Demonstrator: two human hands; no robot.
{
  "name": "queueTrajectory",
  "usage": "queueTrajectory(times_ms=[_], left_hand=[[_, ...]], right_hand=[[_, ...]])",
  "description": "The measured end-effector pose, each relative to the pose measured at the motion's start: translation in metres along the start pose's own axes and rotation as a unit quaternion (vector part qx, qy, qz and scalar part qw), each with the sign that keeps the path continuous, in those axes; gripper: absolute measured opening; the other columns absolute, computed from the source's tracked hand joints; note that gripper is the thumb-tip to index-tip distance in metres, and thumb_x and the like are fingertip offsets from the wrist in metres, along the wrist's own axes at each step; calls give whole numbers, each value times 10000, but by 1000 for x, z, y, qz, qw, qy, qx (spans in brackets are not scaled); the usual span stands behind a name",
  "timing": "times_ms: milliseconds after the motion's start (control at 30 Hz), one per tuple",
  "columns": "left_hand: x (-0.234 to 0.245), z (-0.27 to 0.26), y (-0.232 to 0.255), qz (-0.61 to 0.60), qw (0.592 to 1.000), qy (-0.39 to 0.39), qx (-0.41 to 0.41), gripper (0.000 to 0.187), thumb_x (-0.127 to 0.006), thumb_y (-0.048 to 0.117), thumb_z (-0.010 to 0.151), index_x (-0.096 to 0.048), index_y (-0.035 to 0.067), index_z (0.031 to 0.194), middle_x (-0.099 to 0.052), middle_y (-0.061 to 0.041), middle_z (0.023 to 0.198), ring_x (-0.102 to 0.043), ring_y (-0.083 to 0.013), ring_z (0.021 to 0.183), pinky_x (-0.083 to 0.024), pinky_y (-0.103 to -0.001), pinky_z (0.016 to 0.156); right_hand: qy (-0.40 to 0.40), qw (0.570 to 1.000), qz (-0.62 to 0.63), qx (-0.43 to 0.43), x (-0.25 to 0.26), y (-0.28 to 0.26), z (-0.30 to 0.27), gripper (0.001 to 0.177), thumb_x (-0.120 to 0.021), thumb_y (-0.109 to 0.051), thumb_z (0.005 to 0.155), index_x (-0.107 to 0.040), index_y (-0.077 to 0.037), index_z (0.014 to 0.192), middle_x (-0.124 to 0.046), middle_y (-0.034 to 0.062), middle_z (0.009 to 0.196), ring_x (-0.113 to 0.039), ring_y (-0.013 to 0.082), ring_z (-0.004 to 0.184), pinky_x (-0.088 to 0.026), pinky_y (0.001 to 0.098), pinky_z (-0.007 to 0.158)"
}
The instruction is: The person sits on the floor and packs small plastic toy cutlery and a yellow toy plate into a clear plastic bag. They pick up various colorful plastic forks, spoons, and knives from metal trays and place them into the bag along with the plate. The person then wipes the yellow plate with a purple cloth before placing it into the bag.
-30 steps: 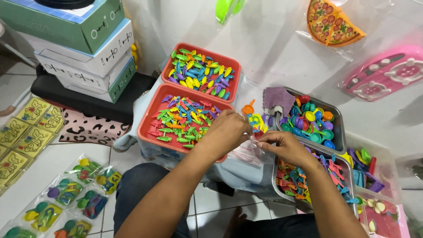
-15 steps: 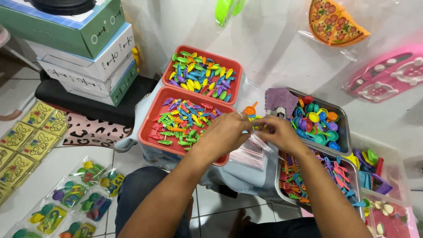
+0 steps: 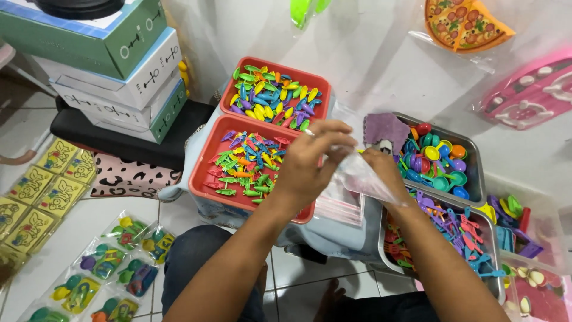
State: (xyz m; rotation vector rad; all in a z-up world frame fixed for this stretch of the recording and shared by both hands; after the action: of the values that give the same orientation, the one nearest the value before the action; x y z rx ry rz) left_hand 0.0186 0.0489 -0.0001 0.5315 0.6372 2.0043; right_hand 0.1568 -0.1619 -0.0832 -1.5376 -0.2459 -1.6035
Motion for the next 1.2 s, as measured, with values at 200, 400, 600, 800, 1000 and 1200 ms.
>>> queueTrajectory(times_ms=[200, 400, 600, 800, 1000, 1200], left_hand=[[35, 18, -2, -453, 879, 110, 96, 422, -307, 338, 1157, -651, 101, 1097, -605, -74, 1299, -589, -170, 1218, -487, -327, 1078], [33, 10, -21, -619, 772, 78, 120, 143, -591, 178, 1056, -625, 80, 1153, -611, -93, 1364, -579, -245, 1307, -504, -403, 1113], [29, 6, -5, -543, 826, 22, 151, 48, -622, 149, 1050, -622, 135, 1097, -491, -77, 1434, -463, -230, 1371, -415, -455, 1144], [15, -2, -11, -547, 809, -57, 206, 409, -538, 91, 1014, -500, -16, 1407, -443, -195, 1547, -439, -327, 1441, -440, -475, 1168], [-13, -15, -12, -599, 710, -90, 358, 1138, -183, 870, 814, -221, 57, 1609, -418, -277, 1552, -461, -414, 1400, -385, -453, 1140], [-11, -8, -4, -353, 843, 0, 407, 495, -608, 217, 958, -560, -31, 1384, -707, -218, 1244, -701, -293, 1094, -563, -359, 964]], right_hand=[[-27, 999, 22, -32, 10, -26, -2, 285, -795, -246, 819, -805, -173, 1094, -731, 118, 867, -710, 308, 780, -565, 430, 747], [-118, 788, 583, -158, 43, -93, -49, 1150, -25, -806, 973, -685, 64, 1333, -607, 147, 915, -567, 234, 868, -468, 392, 935], [-249, 644, 718, -86, 49, -119, -73, 1008, -872, -516, 832, -353, 46, 1488, -702, 265, 1116, -671, 354, 1028, -548, 547, 903], [-77, 762, 627, -142, 28, -48, -96, 414, -768, 98, 738, -690, 92, 1144, -738, 168, 830, -669, 209, 669, -511, 290, 626], [111, 804, 560, -165, 36, -62, -87, 304, -668, 128, 844, -655, 68, 1142, -680, 150, 883, -604, 198, 674, -511, 316, 621], [-55, 900, 392, -184, 43, -78, -91, 357, -774, 28, 781, -793, -53, 1128, -738, 50, 743, -646, 135, 655, -506, 272, 615]])
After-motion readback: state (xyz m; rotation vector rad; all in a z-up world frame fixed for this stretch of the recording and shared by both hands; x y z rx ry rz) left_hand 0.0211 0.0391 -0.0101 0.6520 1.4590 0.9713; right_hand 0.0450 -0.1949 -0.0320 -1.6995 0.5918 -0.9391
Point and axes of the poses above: each hand's wrist, its own z-axis towards the middle knuckle, its own x-axis out of the back of the hand, y = z × x, the point moved 2 cm from there along z, towards the middle knuckle
